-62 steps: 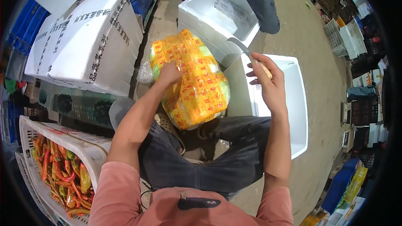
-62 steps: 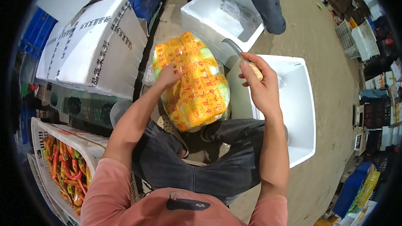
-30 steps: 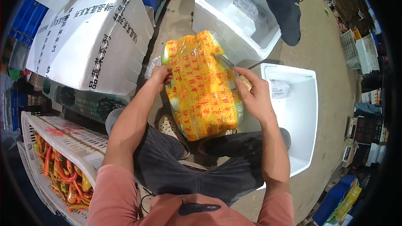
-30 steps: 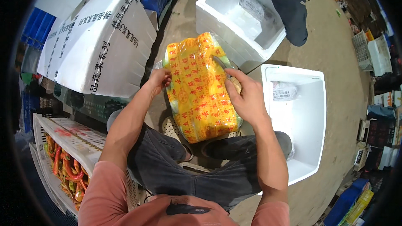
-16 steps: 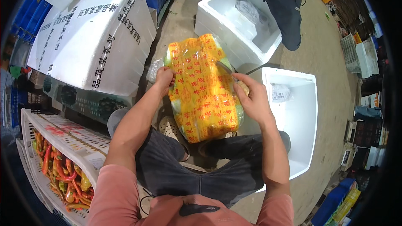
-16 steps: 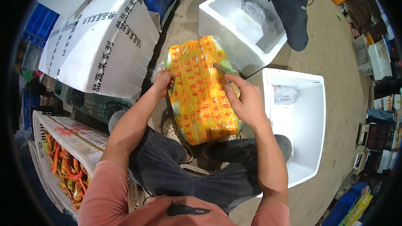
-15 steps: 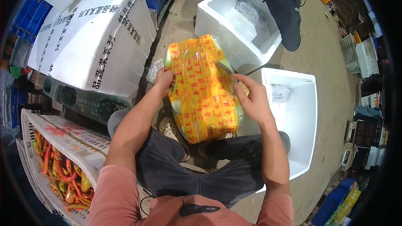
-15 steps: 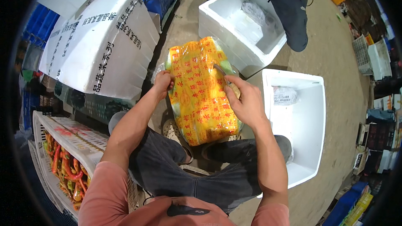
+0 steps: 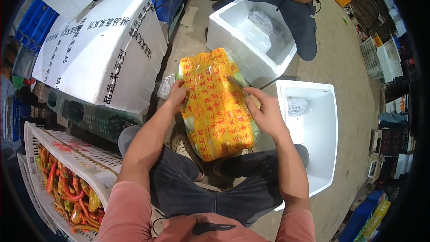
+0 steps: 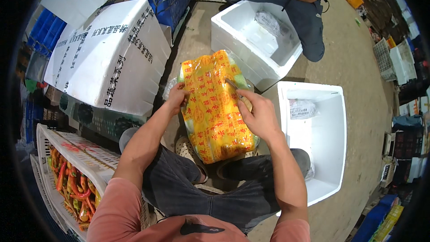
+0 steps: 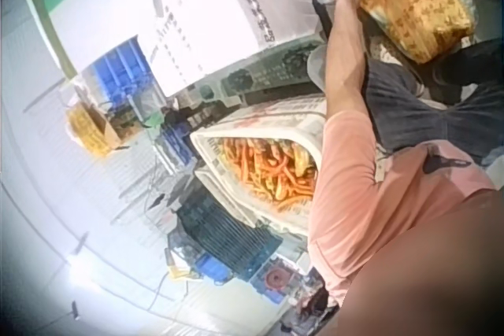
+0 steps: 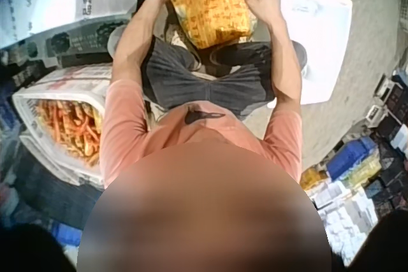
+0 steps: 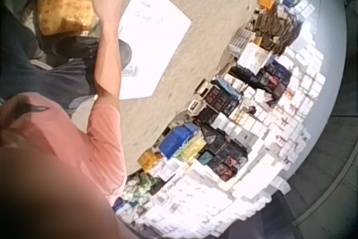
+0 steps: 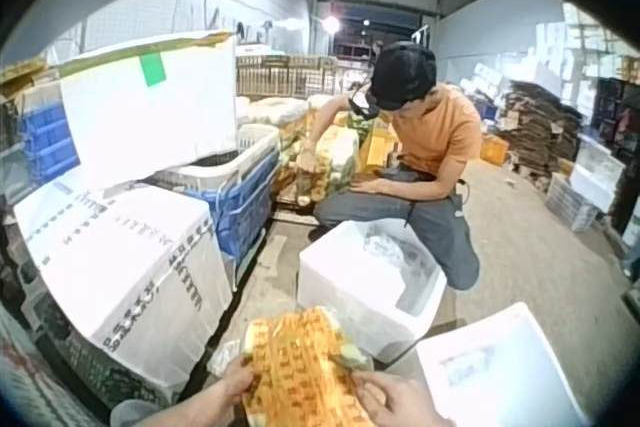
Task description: Unpacking Napa cabbages from a large plastic bag and carefully packing them into styrofoam boxes for distribution.
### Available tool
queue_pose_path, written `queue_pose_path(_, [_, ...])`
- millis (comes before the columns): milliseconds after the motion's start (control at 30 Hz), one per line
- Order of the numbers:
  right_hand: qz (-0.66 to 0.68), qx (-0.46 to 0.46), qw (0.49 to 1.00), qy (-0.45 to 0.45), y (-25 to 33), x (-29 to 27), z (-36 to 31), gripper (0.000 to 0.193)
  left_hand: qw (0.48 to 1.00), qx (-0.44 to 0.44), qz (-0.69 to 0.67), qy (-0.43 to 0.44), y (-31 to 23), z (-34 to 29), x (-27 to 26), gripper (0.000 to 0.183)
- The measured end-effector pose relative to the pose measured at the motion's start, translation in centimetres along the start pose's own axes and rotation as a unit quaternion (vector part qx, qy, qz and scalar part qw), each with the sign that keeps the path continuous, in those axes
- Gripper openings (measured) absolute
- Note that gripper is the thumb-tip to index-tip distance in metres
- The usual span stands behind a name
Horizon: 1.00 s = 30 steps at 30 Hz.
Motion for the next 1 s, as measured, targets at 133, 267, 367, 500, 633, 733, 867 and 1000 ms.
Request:
queue_pose_path(133, [0.001, -0.002, 1.0, 0.007, 0.5, 0.0, 0.0, 0.031, 0.999, -0.04, -0.034, 0.014, 0.0, 0.6, -0.5, 0.045])
queue_pose_path(267, [-0.019, 0.027, 0.999, 0.032, 0.6, 0.1, 0.0, 0.03, 0.998, -0.031, -0.046, -0.016, 0.0, 0.7, -0.1, 0.035])
queue_pose_path(367, [-0.028, 0.021, 0.999, 0.036, 0.4, 0.7, 0.2, 0.034, 0.997, -0.035, 0.039, -0.055, 1.0, 1.1, -0.7, 0.018])
queue_pose_path(500, [0.013, 0.011, 1.0, -0.018, -1.4, 0.3, 0.3, 0.037, 0.967, -0.03, 0.167, -0.188, -0.6, -2.1, 0.9, 0.029])
queue_pose_path(633, [0.079, 0.046, 0.995, -0.028, -3.2, 1.0, 0.7, 0.033, 0.959, -0.043, 0.186, -0.208, -0.2, -2.9, 1.7, 0.039])
queue_pose_path(733, [0.068, 0.059, 0.996, -0.018, -2.3, 1.3, 1.1, 0.033, 0.969, -0.013, 0.119, -0.218, 2.0, -0.5, 0.4, 0.034])
queue_pose_path(867, [0.084, 0.066, 0.994, -0.006, -2.2, 1.9, 1.0, 0.03, 0.987, -0.005, -0.023, -0.161, 3.6, 0.5, 1.7, 0.018])
queue_pose_path(1000, [0.08, 0.102, 0.991, -0.006, -2.5, 1.8, 0.8, 0.028, 0.99, -0.029, -0.032, -0.137, 3.8, 1.3, 1.8, 0.011])
Point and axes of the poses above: each hand's wrist, its own z-axis towards the middle knuckle, its own x-axis out of the palm, y = z × x, the point moved 7 cm from there along z, towards the middle knuckle, and after that the axes turned 3 degrees about y, right-handed, at the moved point
